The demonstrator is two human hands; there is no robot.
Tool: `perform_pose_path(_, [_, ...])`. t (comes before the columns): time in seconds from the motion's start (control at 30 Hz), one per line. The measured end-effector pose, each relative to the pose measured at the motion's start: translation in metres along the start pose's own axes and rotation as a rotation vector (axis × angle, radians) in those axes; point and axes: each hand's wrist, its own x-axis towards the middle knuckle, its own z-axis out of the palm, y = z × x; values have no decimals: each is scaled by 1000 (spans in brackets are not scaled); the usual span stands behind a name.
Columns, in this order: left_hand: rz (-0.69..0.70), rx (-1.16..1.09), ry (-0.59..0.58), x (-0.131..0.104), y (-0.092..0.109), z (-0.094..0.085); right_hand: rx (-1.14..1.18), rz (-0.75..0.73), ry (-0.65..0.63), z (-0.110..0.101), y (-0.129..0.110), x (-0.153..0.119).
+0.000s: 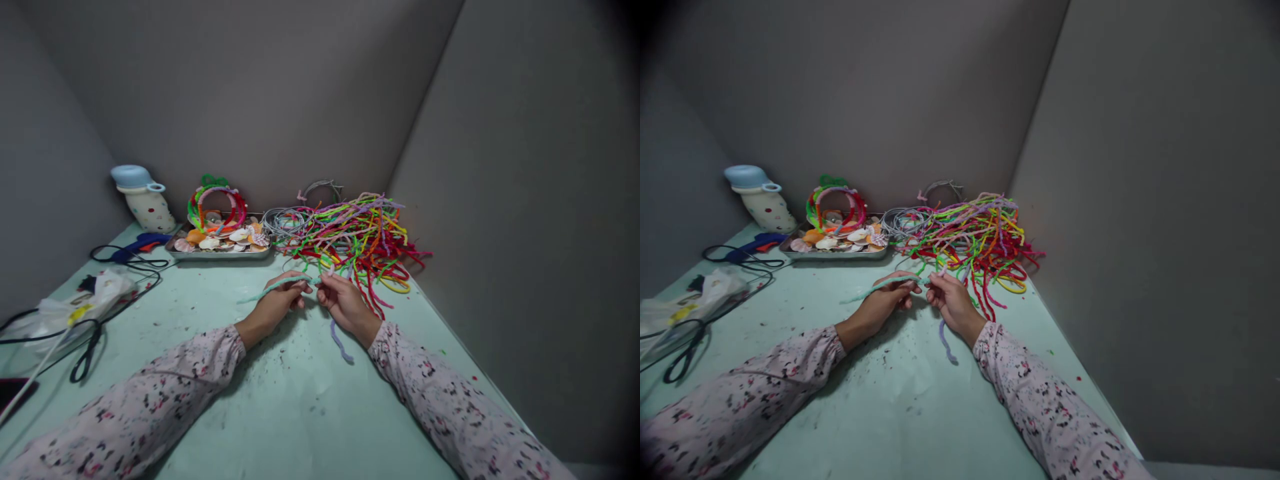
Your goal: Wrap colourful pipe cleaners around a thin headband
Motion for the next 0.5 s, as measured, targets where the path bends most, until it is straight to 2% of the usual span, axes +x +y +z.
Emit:
perform_pose_path(0.17, [32, 15, 12, 1, -1, -1, -13, 9, 2, 0, 0, 0])
perform_pose_path(0.5, [1, -40, 46, 0, 0, 2, -31, 8, -5, 3, -1, -1])
